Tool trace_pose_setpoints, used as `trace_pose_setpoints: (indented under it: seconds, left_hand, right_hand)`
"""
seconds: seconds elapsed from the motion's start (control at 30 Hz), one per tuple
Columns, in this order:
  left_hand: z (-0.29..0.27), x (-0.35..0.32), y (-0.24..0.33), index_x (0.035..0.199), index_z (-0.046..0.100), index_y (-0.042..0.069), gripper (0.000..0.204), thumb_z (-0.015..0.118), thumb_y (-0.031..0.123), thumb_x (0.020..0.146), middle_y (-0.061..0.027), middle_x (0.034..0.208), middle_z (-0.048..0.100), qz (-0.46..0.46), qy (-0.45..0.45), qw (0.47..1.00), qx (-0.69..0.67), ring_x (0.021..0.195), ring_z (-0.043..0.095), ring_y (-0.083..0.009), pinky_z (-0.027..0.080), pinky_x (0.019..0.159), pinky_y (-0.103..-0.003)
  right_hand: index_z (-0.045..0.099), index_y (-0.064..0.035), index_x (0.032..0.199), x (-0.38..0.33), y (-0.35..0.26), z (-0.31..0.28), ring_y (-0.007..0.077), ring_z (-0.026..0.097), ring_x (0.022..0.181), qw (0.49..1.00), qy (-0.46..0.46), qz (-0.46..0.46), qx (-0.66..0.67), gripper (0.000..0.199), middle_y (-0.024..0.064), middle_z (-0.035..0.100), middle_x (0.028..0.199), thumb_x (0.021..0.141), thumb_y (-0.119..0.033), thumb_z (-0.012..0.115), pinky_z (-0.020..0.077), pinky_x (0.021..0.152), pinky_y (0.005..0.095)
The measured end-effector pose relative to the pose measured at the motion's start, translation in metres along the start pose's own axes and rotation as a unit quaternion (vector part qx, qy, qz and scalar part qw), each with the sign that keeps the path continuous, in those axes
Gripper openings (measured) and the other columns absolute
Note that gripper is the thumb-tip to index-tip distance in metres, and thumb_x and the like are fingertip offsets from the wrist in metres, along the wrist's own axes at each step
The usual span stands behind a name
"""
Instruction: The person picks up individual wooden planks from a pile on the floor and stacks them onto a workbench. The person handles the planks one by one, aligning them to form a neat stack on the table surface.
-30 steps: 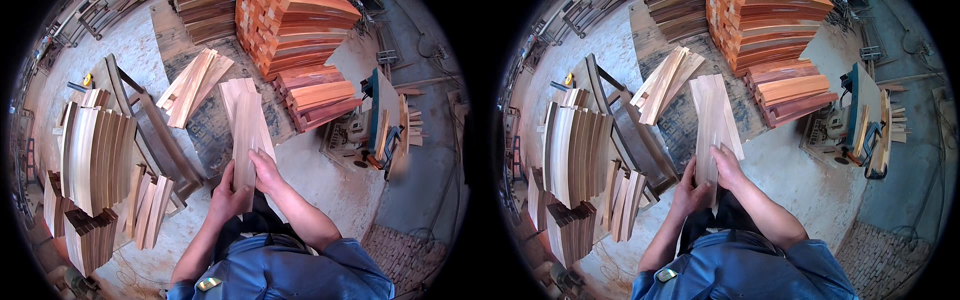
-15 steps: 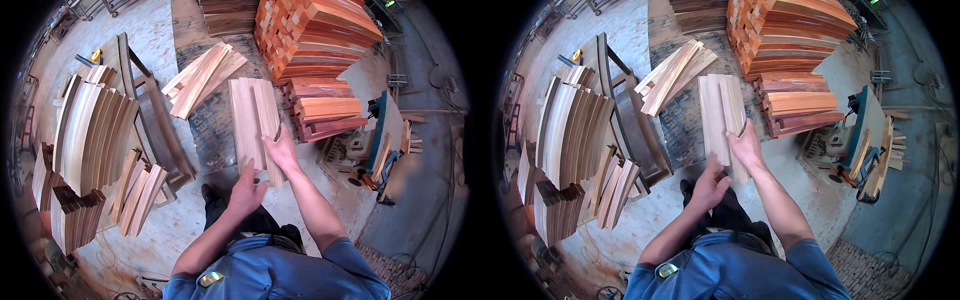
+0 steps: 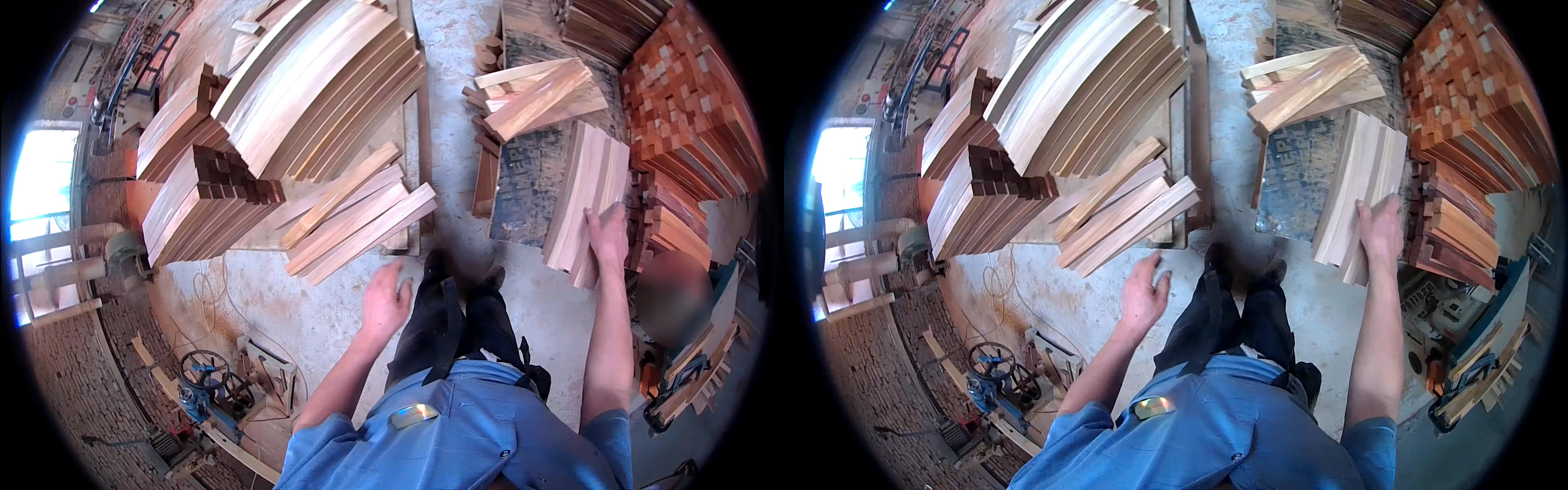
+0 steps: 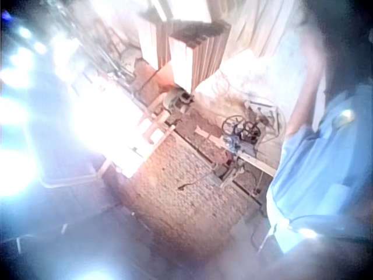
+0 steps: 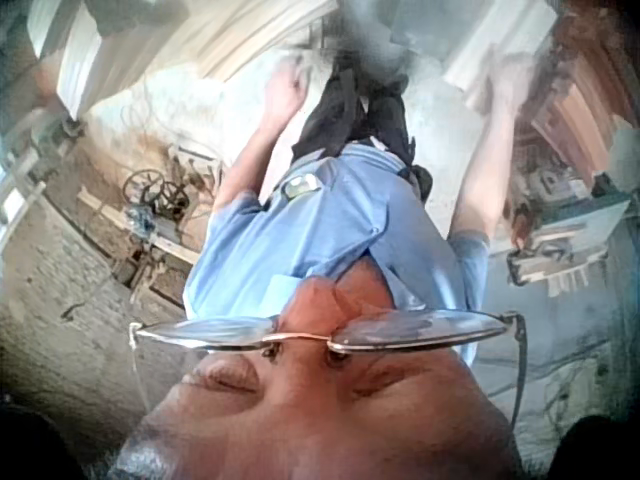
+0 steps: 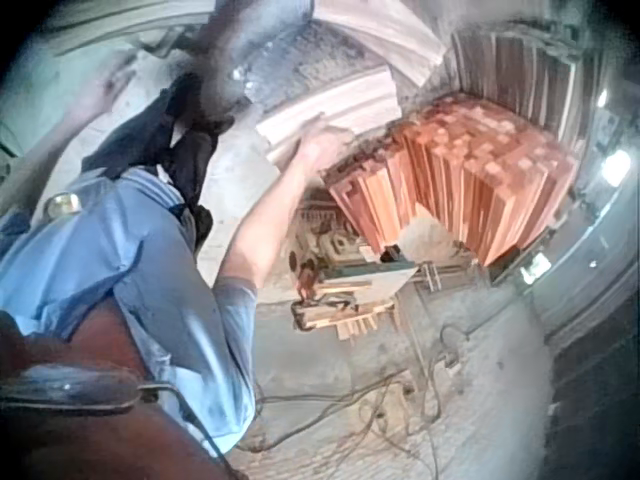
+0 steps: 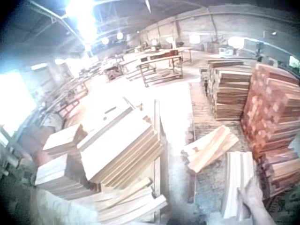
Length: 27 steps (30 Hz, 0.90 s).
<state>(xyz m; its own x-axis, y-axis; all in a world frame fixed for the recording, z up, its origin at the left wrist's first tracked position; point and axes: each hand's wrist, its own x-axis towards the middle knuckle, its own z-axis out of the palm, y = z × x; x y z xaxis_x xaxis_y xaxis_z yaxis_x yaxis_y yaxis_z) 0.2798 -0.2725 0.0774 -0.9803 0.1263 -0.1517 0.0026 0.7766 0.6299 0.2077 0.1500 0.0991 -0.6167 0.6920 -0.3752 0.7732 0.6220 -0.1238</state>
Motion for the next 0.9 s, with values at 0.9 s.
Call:
trace_pose_setpoints:
  seconds: [0.9]
  left_hand:
    - [0.015, 0.079, 0.115, 0.112, 0.054, -0.004, 0.051, 0.08, 0.019, 0.075, -0.0208, 0.102, 0.064, -0.066, -0.059, 0.983, -0.161, 0.093, 0.064, -0.029, 0.051, 0.083, -0.039]
  right_hand:
    - [0.024, 0.0025, 0.148, -0.181, -0.046, 0.056, 0.0412, 0.06, 0.118, 0.826, -0.278, -0.309, 0.381, 0.087, 0.0304, 0.058, 0.126, 0.082, -0.023, 0.074, 0.0499, 0.098, 0.0441]
